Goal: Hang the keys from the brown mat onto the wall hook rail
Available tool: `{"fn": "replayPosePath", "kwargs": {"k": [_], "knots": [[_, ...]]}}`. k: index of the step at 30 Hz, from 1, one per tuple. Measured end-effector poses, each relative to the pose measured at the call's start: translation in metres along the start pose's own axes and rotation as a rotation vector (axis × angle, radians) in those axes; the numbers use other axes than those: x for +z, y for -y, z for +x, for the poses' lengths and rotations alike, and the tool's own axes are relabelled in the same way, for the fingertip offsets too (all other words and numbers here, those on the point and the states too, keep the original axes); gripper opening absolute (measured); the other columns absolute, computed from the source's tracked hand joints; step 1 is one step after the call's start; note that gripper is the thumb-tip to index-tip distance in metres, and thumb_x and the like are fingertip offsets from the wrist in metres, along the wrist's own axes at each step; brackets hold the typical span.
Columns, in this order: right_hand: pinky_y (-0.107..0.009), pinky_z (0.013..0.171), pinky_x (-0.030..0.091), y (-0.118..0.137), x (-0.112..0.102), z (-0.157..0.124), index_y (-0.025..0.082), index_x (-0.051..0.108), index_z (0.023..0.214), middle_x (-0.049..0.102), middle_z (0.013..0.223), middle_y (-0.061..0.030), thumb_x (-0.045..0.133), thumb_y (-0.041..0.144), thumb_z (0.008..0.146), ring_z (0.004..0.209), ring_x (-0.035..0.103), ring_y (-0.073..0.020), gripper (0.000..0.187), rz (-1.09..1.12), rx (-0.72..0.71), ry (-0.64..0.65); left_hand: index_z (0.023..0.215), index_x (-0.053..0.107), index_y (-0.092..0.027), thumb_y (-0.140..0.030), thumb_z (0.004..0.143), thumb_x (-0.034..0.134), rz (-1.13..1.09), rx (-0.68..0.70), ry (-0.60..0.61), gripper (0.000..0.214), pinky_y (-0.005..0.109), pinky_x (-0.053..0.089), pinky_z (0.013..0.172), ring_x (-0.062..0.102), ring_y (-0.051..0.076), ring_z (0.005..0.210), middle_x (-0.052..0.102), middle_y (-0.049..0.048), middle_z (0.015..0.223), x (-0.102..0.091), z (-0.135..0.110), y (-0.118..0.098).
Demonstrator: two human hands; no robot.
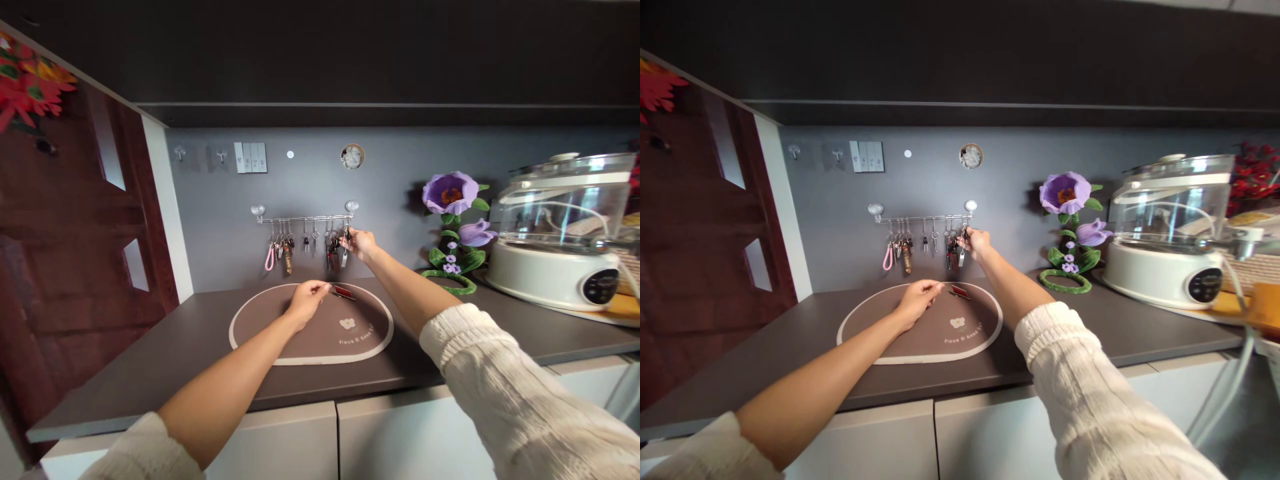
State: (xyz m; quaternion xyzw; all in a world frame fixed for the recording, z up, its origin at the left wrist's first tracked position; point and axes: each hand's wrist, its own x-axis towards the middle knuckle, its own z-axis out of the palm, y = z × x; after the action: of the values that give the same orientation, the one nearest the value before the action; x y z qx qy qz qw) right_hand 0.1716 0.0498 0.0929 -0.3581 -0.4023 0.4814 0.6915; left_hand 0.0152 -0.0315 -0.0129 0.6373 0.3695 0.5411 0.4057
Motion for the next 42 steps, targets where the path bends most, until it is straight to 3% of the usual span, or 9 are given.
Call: {"fn": "replayPosePath", "kwargs": {"k": [17,28,42], "knots": [[-0.018,0.048,0.05,-0.019,-0.012,0.016,0.014,0.049,0.07,0.053,0.05,0.0005,0.048,0.014,0.082,0.046,0.055,-0.007,0.012,-0.061,0.011,-0.049,0.074,0.063,-0.013,-0.038,0.064,0.061,0.007,-0.016,-0.017,0.027,0.022,0.03,0.051,0.039,0.007,0.051,0.049,-0.002,0.055,0.0,-0.004,-0.009],[-0.02,0.048,0.048,-0.028,-0.019,0.021,0.015,0.049,0.066,0.052,0.05,0.0018,0.052,0.015,0.079,0.044,0.054,-0.0076,0.013,-0.106,-0.015,-0.02,0.078,0.064,-0.014,-0.042,0.063,0.061,0.006,-0.001,-0.01,0.032,0.021,0.03,0.05,0.039,0.007,0.05,0.05,-0.0019,0.056,-0.002,0.002,0.002],[-0.017,0.048,0.043,-0.028,-0.034,-0.001,0.018,0.048,0.064,0.049,0.054,0.0016,0.052,0.013,0.075,0.049,0.047,-0.0063,0.013,-0.257,-0.092,-0.014,0.078,0.063,-0.013,-0.036,0.065,0.061,0.012,0.006,-0.054,0.027,0.021,0.029,0.049,0.037,0.006,0.047,0.048,-0.003,0.052,-0.004,0.003,0.0]]}}
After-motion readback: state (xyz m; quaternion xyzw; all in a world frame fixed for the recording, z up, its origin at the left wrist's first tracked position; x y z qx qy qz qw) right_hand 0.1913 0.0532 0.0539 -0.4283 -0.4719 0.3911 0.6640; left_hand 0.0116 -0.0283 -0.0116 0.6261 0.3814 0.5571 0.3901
